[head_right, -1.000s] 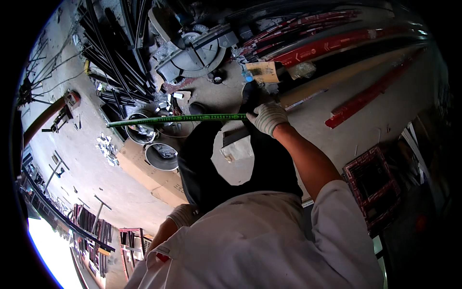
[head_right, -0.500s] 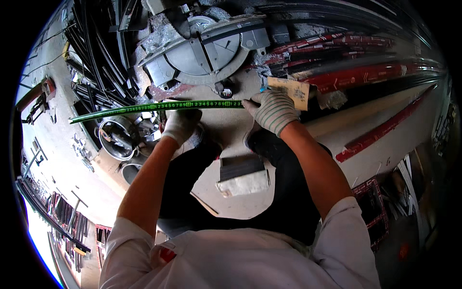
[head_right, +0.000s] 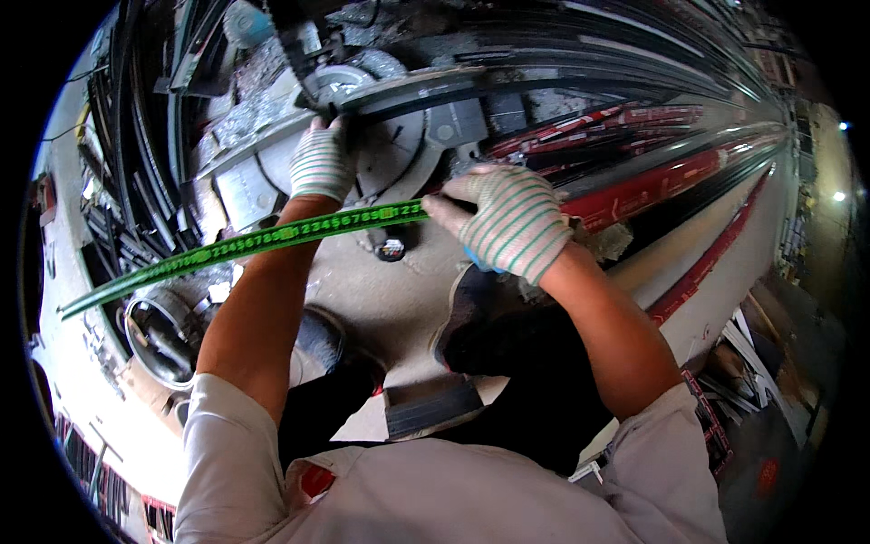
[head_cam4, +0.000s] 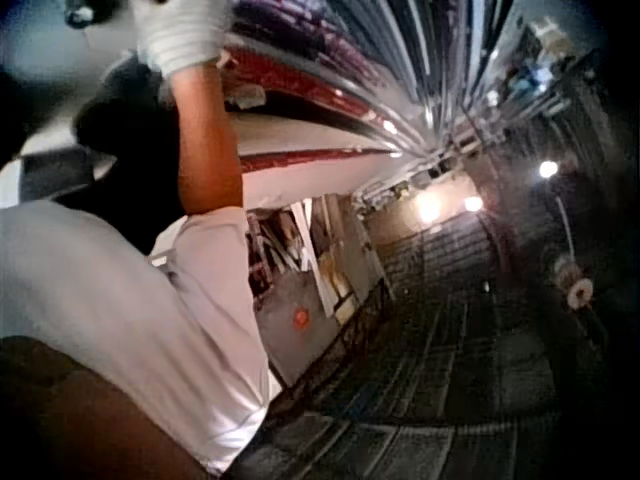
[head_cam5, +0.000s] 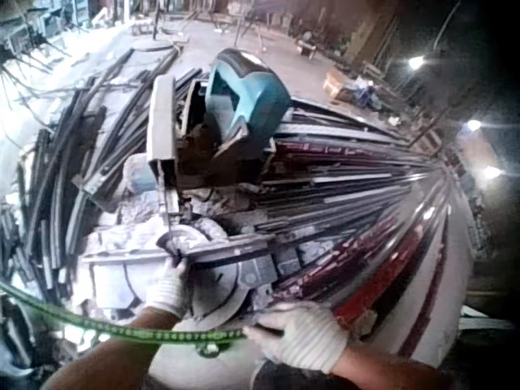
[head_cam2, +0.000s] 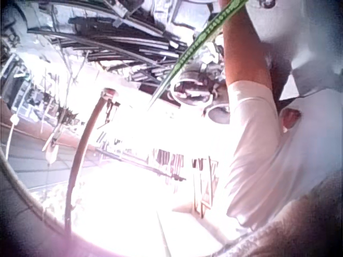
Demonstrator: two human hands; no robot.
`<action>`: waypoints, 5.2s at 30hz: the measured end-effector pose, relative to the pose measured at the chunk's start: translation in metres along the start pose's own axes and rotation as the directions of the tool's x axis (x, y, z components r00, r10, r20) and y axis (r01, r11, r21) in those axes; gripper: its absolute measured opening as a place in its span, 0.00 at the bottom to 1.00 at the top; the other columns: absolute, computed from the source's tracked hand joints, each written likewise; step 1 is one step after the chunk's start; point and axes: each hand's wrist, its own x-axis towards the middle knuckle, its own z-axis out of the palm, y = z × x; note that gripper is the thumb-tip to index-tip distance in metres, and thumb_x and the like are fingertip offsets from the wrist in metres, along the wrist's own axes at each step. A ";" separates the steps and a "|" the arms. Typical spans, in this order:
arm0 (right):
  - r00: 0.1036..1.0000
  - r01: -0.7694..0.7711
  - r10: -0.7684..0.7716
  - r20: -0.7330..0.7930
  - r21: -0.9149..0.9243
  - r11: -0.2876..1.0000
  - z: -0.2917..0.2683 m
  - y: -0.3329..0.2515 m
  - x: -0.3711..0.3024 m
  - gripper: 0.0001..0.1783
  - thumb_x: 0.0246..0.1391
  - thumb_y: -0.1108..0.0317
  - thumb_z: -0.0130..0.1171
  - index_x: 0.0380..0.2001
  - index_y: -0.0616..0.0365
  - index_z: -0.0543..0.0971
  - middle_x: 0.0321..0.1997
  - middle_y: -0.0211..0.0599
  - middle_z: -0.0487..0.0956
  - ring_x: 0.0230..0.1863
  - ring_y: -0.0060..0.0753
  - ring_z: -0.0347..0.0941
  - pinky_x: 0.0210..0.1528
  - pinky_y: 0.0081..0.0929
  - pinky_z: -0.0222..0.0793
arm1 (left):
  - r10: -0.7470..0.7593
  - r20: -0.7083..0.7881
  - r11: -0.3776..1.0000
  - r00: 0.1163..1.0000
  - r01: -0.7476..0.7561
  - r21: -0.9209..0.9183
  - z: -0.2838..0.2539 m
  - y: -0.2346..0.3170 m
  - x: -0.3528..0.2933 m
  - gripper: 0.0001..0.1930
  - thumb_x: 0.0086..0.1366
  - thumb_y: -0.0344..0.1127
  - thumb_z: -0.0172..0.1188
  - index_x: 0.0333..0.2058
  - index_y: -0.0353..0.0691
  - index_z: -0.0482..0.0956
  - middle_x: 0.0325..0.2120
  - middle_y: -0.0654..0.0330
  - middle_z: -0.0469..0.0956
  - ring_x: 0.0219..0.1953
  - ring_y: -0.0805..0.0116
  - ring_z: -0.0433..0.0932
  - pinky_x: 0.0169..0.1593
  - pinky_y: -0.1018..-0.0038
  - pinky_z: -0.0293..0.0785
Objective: The person measures a metal frame with a tape measure, then uses a chop saw to cut a metal profile. After cutting, the person carries the profile to a workbench and uses pliers to remove a strip from it.
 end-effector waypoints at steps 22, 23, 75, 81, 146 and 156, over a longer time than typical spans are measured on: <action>0.971 0.090 -0.110 -0.213 -0.102 0.991 -0.006 0.002 -0.040 0.24 0.60 0.44 0.58 0.34 0.56 0.87 0.34 0.49 0.83 0.37 0.52 0.80 0.43 0.43 0.73 | 0.228 0.006 0.865 0.974 -0.205 0.458 -0.121 -0.270 -0.134 0.06 0.68 0.35 0.51 0.37 0.42 0.77 0.36 0.47 0.79 0.40 0.42 0.79 0.42 0.53 0.75; 0.971 0.098 -0.117 -0.208 -0.099 0.990 -0.006 0.000 -0.040 0.24 0.60 0.45 0.58 0.33 0.57 0.87 0.34 0.49 0.83 0.37 0.52 0.80 0.42 0.44 0.73 | 0.176 -0.046 0.836 0.983 -0.125 0.534 -0.119 -0.306 -0.152 0.06 0.67 0.36 0.52 0.35 0.42 0.76 0.36 0.46 0.79 0.41 0.42 0.80 0.43 0.52 0.75; 0.996 0.040 -0.052 -0.078 -0.149 0.988 0.091 -0.032 0.128 0.23 0.59 0.51 0.63 0.39 0.64 0.86 0.38 0.53 0.85 0.41 0.46 0.82 0.49 0.35 0.73 | -0.544 -0.337 0.708 0.769 0.204 -0.676 -0.035 -0.270 -0.207 0.10 0.67 0.33 0.64 0.43 0.33 0.81 0.32 0.55 0.83 0.33 0.75 0.79 0.40 0.75 0.78; 0.987 0.090 -0.117 -0.113 -0.221 0.971 0.094 -0.027 0.130 0.22 0.60 0.50 0.61 0.39 0.59 0.86 0.38 0.52 0.84 0.42 0.49 0.82 0.49 0.36 0.74 | -0.485 -0.388 0.762 0.784 0.162 -0.627 -0.038 -0.265 -0.205 0.10 0.67 0.32 0.64 0.43 0.33 0.81 0.32 0.55 0.84 0.33 0.73 0.81 0.40 0.74 0.79; 1.000 0.002 -0.009 -0.017 -0.350 0.937 0.104 -0.032 0.147 0.29 0.61 0.37 0.51 0.47 0.48 0.85 0.43 0.45 0.85 0.46 0.51 0.80 0.51 0.42 0.75 | 0.172 -0.044 0.968 0.984 -0.161 0.192 -0.059 -0.298 -0.125 0.11 0.64 0.32 0.62 0.44 0.38 0.76 0.38 0.48 0.79 0.42 0.43 0.76 0.45 0.54 0.73; 0.994 0.056 -0.087 -0.073 -0.352 0.934 0.103 -0.029 0.145 0.27 0.61 0.41 0.50 0.38 0.52 0.86 0.39 0.46 0.85 0.43 0.52 0.81 0.49 0.45 0.75 | 0.171 0.001 0.970 0.985 -0.169 0.175 -0.060 -0.305 -0.120 0.12 0.67 0.34 0.60 0.47 0.38 0.76 0.40 0.48 0.79 0.43 0.44 0.77 0.48 0.56 0.73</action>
